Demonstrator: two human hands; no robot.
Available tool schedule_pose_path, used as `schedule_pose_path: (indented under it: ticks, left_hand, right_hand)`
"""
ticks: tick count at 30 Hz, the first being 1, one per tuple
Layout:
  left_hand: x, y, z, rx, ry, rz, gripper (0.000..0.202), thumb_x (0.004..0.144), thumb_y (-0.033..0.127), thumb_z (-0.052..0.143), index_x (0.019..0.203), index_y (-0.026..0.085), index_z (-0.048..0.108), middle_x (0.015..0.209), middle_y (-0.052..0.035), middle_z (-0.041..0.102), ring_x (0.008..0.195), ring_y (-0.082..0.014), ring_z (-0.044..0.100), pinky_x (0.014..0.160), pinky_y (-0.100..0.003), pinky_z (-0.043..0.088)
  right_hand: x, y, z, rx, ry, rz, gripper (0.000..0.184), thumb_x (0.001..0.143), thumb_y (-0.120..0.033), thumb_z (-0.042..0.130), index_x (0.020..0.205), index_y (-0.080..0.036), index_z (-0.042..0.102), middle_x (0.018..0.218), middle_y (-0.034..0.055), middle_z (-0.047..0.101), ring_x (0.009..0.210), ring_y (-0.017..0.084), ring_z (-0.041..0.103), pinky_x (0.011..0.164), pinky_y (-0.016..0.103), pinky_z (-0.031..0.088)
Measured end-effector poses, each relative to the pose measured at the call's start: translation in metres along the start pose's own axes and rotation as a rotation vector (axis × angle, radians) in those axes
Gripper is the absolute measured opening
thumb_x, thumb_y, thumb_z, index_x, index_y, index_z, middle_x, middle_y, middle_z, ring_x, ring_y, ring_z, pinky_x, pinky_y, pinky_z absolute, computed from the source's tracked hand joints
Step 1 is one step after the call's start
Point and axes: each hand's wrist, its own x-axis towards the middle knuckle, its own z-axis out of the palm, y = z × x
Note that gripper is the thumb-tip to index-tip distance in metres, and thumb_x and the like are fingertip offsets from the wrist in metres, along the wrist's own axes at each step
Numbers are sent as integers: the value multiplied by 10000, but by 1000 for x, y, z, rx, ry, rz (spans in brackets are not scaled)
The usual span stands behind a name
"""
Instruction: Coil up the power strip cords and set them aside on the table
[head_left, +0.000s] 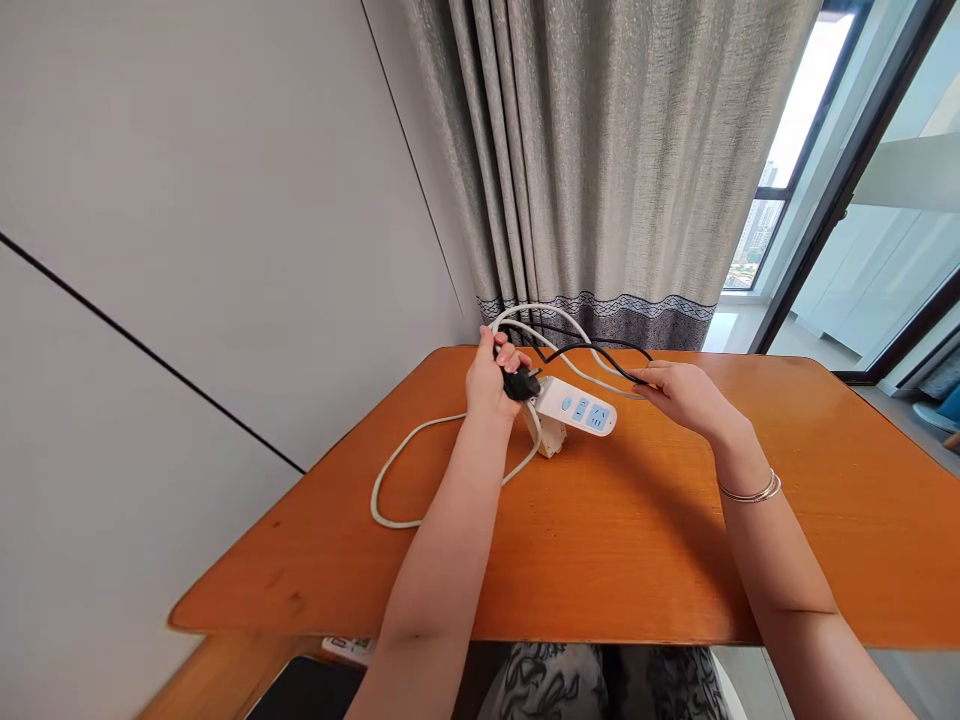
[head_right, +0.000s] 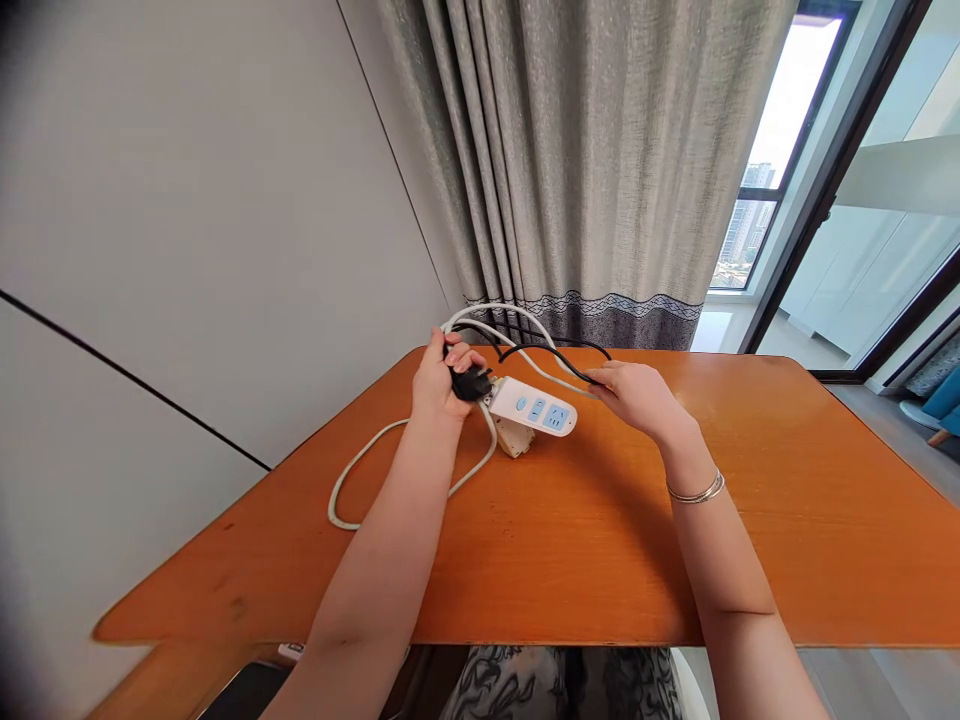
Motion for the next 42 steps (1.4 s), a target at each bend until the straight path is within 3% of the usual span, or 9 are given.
schedule_pose_path:
  ticks: [4, 7, 11, 13, 22, 26, 31, 37, 42]
  left_hand:
    - [16, 11, -12, -109, 89, -34, 430, 1045, 368, 436, 654, 189, 435, 396, 123, 282, 297, -25, 281, 474, -108, 409]
    - [22, 17, -19, -132, 160, -55, 450, 1061, 349, 378, 640, 194, 414, 385, 118, 292, 290, -34, 294, 477, -129, 424]
    - [19, 18, -18, -166, 155, -101, 434, 1068, 335, 362, 664, 189, 423, 394, 122, 343, 291, -28, 328, 491, -143, 436]
    - [15, 17, -15, -166, 119, -114, 406, 1051, 328, 428, 673, 182, 432, 414, 128, 376, 290, -14, 329, 495, -138, 438]
    - [4, 6, -5, 77, 37, 34, 336, 973, 354, 594, 704, 169, 518, 524, 92, 526, 320, -3, 334, 458, -144, 405]
    - [0, -2, -7, 319, -116, 127, 382, 843, 465, 739, 706, 171, 537, 540, 53, 599, 357, -22, 366, 486, -174, 427]
    - [-9, -15, -9, 489, -472, 174, 597, 639, 721, 775, 748, 181, 547, 612, -14, 691, 398, -37, 345, 539, -227, 443]
    - [-28, -34, -5, 535, -839, -9, 767, 515, 845, 733, 855, 189, 527, 532, 37, 597, 401, -47, 313, 488, -229, 341]
    - [-38, -46, -5, 588, -940, -151, 915, 357, 836, 792, 925, 155, 569, 597, 53, 550, 474, -59, 375, 484, -223, 296]
  right_hand:
    - [-1, -3, 1, 149, 25, -36, 431, 949, -197, 489, 1361, -238, 608, 980, 79, 717, 798, 208, 640, 696, 321, 486]
    - [0, -8, 2, 308, 174, -12, 496, 973, -306, 509, 1462, -220, 509, 916, 58, 687, 710, 176, 580, 659, 308, 481]
    - [3, -8, 5, 436, 475, 51, 348, 1005, -398, 472, 1138, -224, 742, 776, 39, 657, 684, 168, 565, 650, 304, 464]
    - [4, -6, 6, 452, 525, 70, 366, 1002, -438, 482, 980, -230, 782, 716, 35, 660, 658, 168, 579, 619, 299, 453]
    - [-11, -42, -7, 74, 150, -201, 331, 947, -492, 628, 1066, -213, 760, 872, 67, 765, 724, 182, 680, 655, 296, 478]
    - [-18, -56, -16, 126, 68, -263, 248, 1006, -349, 568, 1048, -184, 749, 859, 58, 756, 730, 152, 673, 660, 262, 467]
    - [-19, -58, -26, 464, 41, -288, 217, 982, -343, 615, 995, -183, 762, 818, 36, 737, 658, 104, 619, 631, 233, 466]
    - [-11, -63, -15, 1046, 22, -138, 291, 894, -466, 702, 862, -184, 769, 745, 26, 699, 662, 122, 620, 672, 267, 537]
    - [-6, -65, -6, 1346, 45, -3, 313, 817, -505, 773, 826, -192, 761, 679, 17, 670, 676, 141, 652, 706, 287, 574]
